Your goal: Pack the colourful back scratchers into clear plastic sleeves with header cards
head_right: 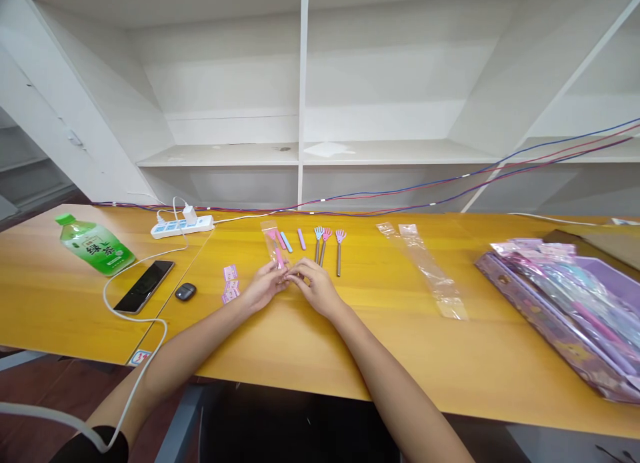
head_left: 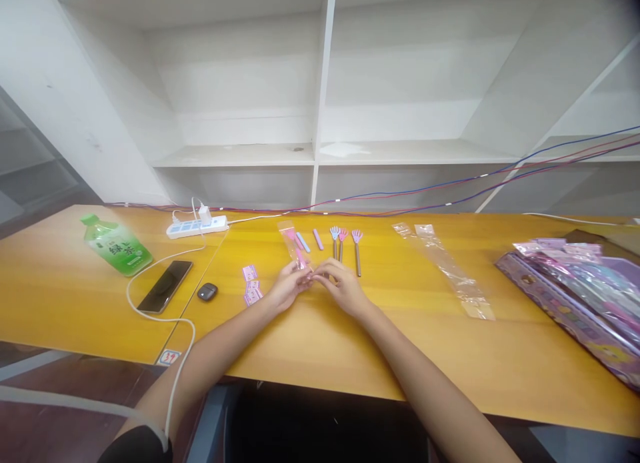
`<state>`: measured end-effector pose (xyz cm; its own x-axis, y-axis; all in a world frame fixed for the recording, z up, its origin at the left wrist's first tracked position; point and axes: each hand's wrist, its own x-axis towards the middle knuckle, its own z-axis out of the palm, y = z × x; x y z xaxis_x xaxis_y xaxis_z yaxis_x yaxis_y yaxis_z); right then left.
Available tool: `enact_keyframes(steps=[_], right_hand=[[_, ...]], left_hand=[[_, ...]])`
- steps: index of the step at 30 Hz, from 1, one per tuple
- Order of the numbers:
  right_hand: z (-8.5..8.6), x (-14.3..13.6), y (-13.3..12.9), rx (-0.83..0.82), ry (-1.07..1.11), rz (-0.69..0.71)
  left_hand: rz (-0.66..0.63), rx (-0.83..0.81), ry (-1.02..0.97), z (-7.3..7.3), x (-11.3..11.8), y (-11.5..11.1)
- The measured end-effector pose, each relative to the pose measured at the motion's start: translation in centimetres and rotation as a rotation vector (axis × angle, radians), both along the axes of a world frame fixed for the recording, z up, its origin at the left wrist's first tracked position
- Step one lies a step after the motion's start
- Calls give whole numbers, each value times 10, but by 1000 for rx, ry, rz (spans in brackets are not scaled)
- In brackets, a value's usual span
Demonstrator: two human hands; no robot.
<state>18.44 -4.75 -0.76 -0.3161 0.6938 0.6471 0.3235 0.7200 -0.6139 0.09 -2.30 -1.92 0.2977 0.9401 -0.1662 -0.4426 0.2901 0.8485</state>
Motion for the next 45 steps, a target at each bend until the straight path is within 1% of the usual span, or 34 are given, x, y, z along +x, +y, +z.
enact_keyframes(steps=[3, 6, 8, 10, 13, 17, 25, 27, 30, 34, 36, 40, 43, 45], right_hand=[[1, 1, 0, -10, -10, -64], [1, 2, 1, -39, -31, -122], [1, 3, 1, -69, -43, -136], [1, 3, 1, -98, -56, -141], [1, 3, 1, -114, -68, -158], [0, 2, 1, -101, -68, -170], [-4, 2, 2, -61, -77, -199], [-5, 2, 3, -79, -74, -207], [-8, 3, 5, -148, -21, -234], [-11, 5, 10, -186, 68, -293], [-13, 5, 13, -266, 93, -260], [-15, 1, 14, -495, 165, -98], [-14, -2, 12, -601, 222, -8], [-12, -2, 9, -640, 232, 17]], left_hand=[[-92, 40, 46, -3, 2, -4], [-123, 119, 67, -4, 4, -7], [-134, 163, 75, -4, 4, -9], [-146, 170, 65, -3, 5, -9], [-164, 122, 20, -3, 6, -10], [-138, 71, -33, -4, 8, -10], [-120, 108, -11, -2, 7, -9], [-139, 154, 34, -2, 7, -9], [-155, 243, 98, -5, 6, -10], [-117, 245, 102, -8, 7, -8], [-83, 238, 93, -8, 7, -6], [-40, 275, 81, -5, 4, -2], [-40, 323, 127, -3, 1, 1], [-38, 352, 164, -3, 0, 3]])
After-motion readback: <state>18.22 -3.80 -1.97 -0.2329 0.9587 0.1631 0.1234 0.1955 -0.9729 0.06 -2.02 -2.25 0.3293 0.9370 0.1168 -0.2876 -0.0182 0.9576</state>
